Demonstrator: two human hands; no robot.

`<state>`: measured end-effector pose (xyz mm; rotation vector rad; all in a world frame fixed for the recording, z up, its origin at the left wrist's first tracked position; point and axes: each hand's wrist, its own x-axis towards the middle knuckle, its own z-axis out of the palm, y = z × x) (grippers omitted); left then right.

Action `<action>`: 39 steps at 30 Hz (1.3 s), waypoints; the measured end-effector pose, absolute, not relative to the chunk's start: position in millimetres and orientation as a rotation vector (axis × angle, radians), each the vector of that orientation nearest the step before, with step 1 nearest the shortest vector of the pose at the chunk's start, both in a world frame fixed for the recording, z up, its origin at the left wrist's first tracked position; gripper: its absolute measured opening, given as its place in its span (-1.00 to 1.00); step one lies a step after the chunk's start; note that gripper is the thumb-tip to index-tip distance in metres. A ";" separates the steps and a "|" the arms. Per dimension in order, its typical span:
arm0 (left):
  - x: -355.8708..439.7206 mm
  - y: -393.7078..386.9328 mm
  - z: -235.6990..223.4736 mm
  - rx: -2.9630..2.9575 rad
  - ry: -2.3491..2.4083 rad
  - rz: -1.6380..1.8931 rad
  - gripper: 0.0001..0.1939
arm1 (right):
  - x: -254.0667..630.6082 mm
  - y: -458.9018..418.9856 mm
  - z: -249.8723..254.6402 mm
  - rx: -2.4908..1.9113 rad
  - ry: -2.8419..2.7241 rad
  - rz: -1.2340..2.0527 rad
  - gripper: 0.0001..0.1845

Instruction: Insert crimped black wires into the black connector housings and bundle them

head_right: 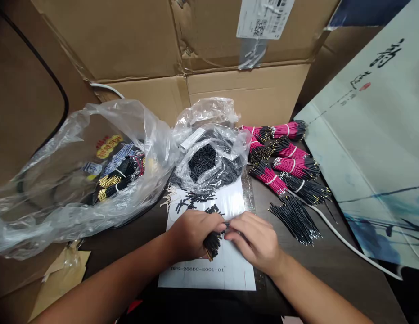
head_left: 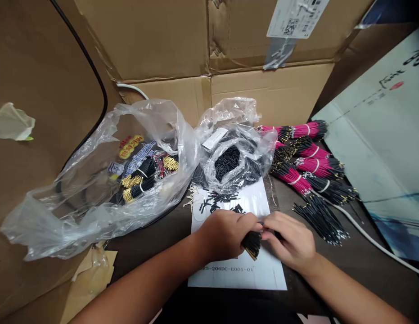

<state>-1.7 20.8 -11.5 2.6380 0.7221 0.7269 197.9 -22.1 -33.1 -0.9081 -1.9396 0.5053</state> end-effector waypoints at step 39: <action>5.3 -3.9 4.7 2.426 0.786 0.756 -0.92 | 183.7 -48.8 -19.0 -1.141 -1.451 0.804 -0.93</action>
